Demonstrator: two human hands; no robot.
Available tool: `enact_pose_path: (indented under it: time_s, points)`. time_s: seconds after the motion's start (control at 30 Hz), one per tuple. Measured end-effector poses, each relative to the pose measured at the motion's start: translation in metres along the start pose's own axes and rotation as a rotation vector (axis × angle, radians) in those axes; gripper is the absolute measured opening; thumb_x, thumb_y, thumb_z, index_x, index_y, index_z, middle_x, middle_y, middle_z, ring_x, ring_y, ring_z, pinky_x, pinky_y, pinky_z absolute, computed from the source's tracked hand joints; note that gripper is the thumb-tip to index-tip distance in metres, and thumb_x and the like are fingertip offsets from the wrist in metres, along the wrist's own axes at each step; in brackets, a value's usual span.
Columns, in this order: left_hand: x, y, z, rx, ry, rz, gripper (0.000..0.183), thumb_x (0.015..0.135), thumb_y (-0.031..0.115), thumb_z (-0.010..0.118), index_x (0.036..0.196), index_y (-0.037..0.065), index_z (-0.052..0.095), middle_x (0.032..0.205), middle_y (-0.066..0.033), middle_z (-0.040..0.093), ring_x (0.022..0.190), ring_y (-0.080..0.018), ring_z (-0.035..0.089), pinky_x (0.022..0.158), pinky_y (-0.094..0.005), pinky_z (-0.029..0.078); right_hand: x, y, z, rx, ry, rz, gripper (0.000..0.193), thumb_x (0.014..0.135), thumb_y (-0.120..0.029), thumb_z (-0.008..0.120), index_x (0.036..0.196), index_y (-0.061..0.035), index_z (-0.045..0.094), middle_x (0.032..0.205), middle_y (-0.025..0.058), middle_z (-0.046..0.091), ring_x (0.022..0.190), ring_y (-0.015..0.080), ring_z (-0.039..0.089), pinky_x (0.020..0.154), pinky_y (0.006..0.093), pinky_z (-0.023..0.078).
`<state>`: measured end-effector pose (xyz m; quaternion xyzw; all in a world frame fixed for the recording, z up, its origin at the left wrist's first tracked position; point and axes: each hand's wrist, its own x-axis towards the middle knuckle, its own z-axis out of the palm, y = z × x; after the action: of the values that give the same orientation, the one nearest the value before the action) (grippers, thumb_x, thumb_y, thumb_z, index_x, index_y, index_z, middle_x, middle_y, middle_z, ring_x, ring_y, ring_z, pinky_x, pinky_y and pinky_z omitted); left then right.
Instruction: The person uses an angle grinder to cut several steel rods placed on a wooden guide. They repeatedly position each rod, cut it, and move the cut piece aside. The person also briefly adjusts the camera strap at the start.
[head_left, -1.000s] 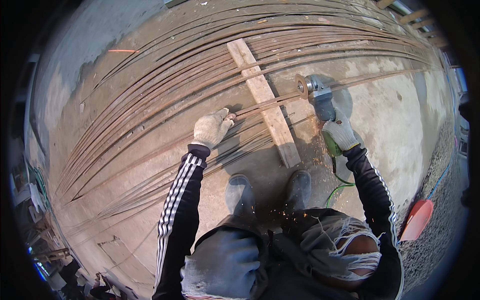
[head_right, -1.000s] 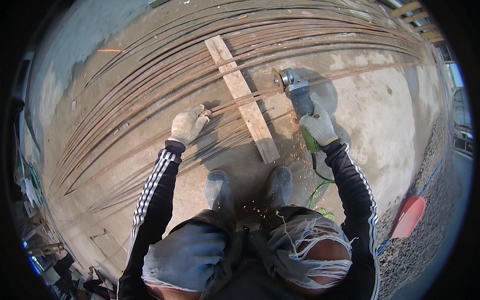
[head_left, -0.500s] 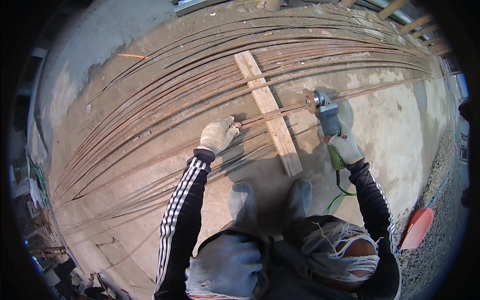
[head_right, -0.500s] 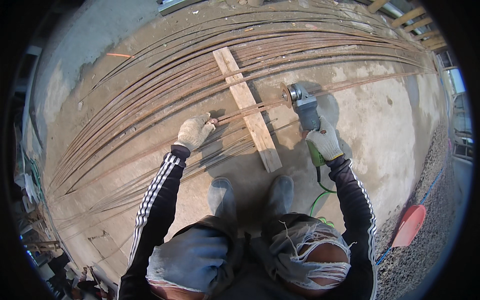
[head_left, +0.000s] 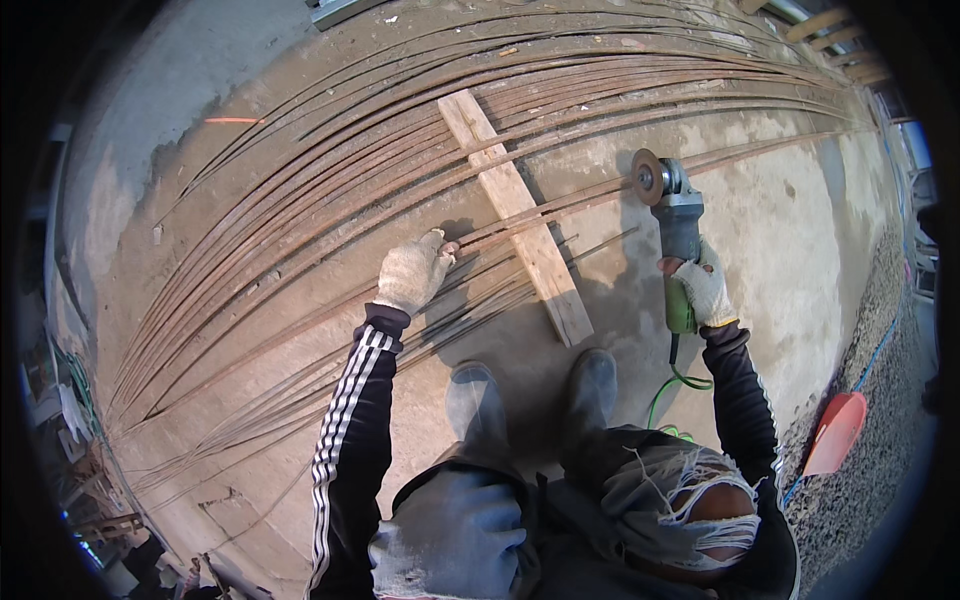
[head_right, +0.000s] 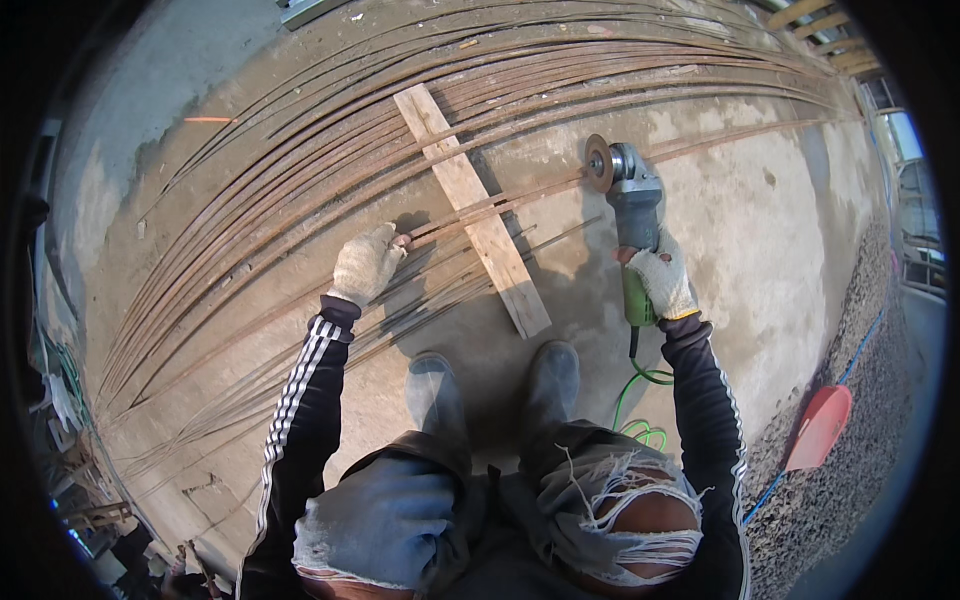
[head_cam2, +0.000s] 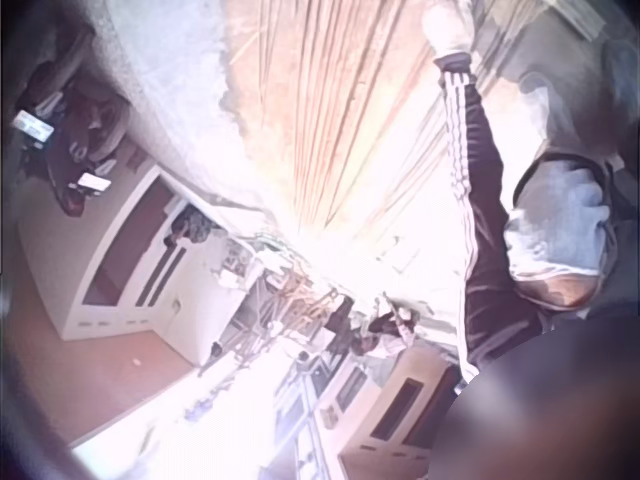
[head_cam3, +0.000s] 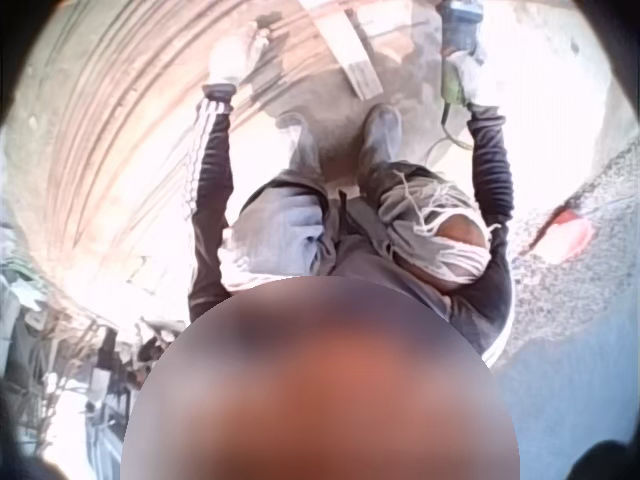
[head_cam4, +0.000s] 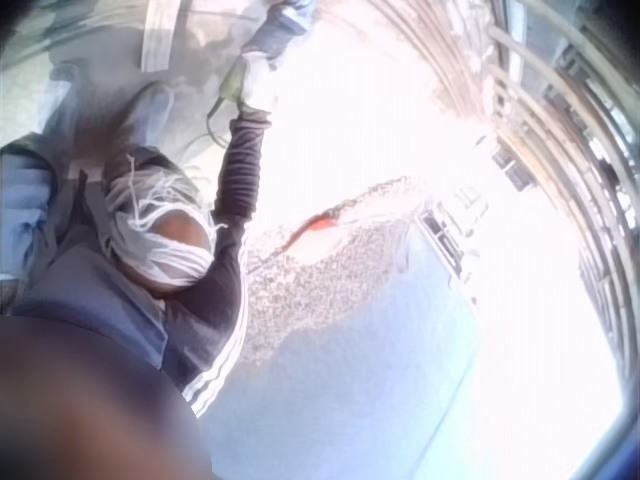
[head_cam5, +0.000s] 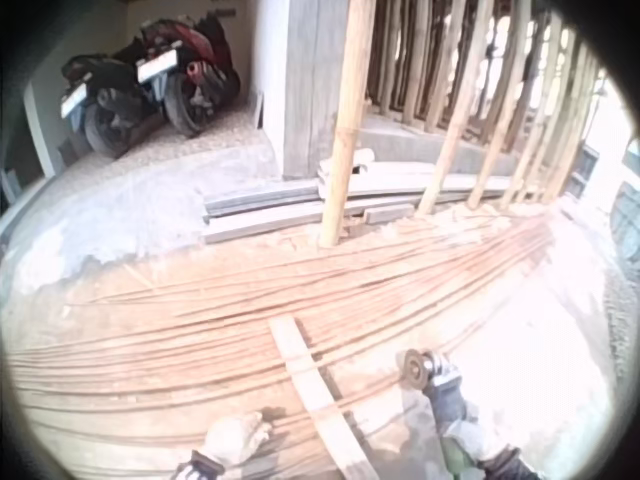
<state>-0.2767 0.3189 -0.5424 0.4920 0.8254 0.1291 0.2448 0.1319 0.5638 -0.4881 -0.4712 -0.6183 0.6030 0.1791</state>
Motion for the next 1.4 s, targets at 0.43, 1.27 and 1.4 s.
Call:
enact_pose_path:
  time_s: [0.43,1.27,1.4]
  points:
    - [0.035,-0.015,-0.016,0.054,0.151,0.067,0.041,0.106,0.039,0.063,0.118,0.0,0.069,0.107,-0.0247,0.074,0.1,-0.0441,0.072,0.086,-0.0519,0.057,-0.003,0.003,-0.011,-0.107,0.07,-0.005,0.038,0.089,-0.011,0.064,0.125,-0.0011,0.063,0.101,0.0089,0.075,0.084,0.0152,0.069,0.074,0.0287,0.056]
    - [-0.017,0.004,0.018,0.019,0.131,0.155,0.029,0.101,0.036,0.069,0.11,0.009,0.068,0.099,-0.0227,0.074,0.096,-0.0455,0.07,0.079,-0.0548,0.056,0.01,0.031,0.039,-0.094,-0.063,-0.004,0.034,0.085,-0.013,0.071,0.115,0.0005,0.061,0.097,0.0103,0.072,0.084,0.0166,0.068,0.075,0.033,0.055]
    - [-0.016,0.001,0.019,0.008,0.156,0.195,0.028,0.099,0.034,0.071,0.111,0.008,0.069,0.1,-0.0227,0.074,0.096,-0.0454,0.07,0.079,-0.0544,0.056,0.014,0.032,0.038,-0.209,-0.042,-0.01,0.038,0.085,-0.016,0.077,0.115,0.0,0.062,0.097,0.0103,0.071,0.085,0.016,0.066,0.076,0.0328,0.055]
